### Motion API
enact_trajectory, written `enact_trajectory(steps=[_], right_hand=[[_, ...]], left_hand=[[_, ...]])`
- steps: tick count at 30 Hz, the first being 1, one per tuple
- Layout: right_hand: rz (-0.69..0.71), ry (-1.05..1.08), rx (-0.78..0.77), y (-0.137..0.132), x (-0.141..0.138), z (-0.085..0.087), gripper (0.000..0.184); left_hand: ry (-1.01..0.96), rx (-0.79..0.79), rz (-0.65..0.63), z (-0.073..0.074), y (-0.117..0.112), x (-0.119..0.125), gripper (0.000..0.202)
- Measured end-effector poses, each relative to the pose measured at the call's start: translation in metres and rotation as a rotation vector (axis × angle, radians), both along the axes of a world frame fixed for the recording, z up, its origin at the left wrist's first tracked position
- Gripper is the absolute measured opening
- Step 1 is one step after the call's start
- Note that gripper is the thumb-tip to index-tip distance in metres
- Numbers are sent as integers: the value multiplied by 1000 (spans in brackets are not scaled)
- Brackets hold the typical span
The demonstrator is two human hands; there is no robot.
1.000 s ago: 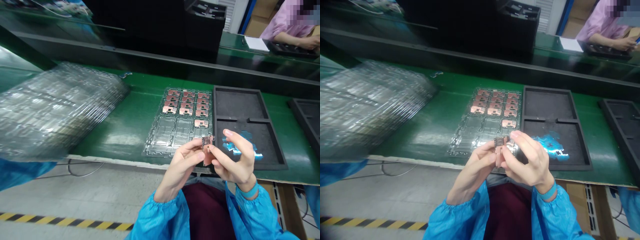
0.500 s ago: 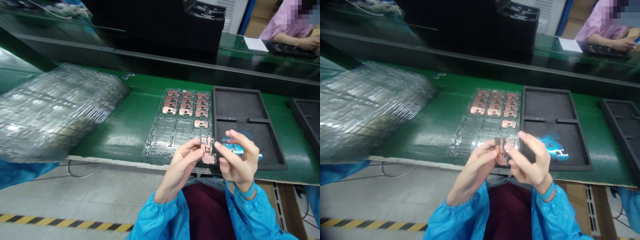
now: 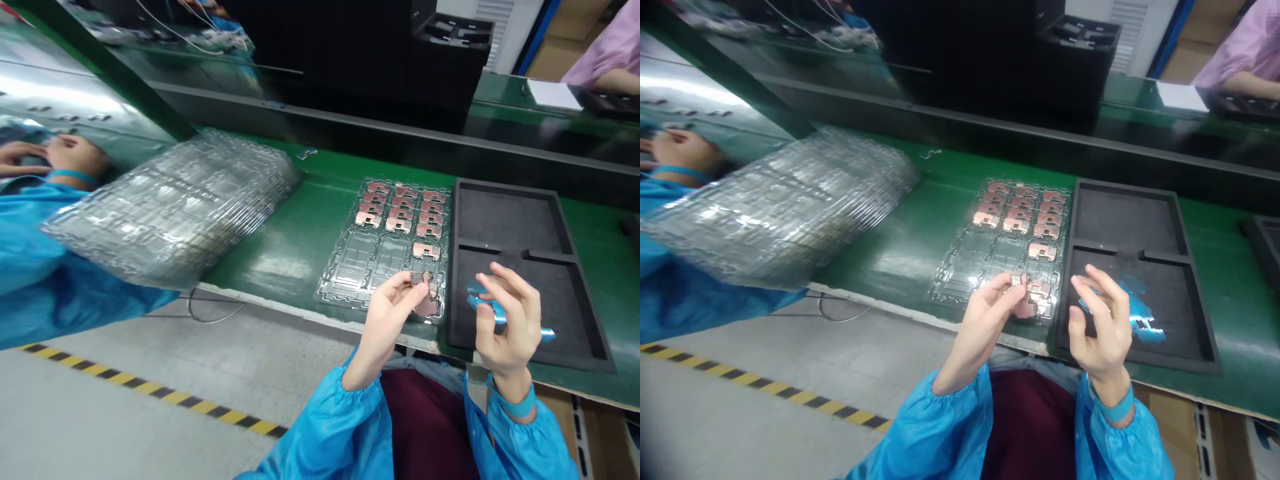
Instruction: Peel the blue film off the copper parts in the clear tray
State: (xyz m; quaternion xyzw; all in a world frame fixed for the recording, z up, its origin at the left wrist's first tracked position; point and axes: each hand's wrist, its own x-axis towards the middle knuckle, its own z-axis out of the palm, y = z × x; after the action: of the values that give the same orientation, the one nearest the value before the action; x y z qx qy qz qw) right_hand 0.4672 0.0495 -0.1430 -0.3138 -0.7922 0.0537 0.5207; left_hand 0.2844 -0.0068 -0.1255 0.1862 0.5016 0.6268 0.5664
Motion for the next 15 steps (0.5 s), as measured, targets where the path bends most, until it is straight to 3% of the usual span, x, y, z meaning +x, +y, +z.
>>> enact_trajectory(steps=[10, 12, 15], right_hand=[[-36, -22, -56, 1, 3, -2, 37], [4, -9, -193, -4, 1, -1, 33], [168, 56, -567, -14, -8, -3, 23]], left_hand=[[60, -55, 51, -6, 3, -1, 35], [35, -45, 67, -7, 4, 0, 35], [13, -18, 101, -8, 6, 1, 33]])
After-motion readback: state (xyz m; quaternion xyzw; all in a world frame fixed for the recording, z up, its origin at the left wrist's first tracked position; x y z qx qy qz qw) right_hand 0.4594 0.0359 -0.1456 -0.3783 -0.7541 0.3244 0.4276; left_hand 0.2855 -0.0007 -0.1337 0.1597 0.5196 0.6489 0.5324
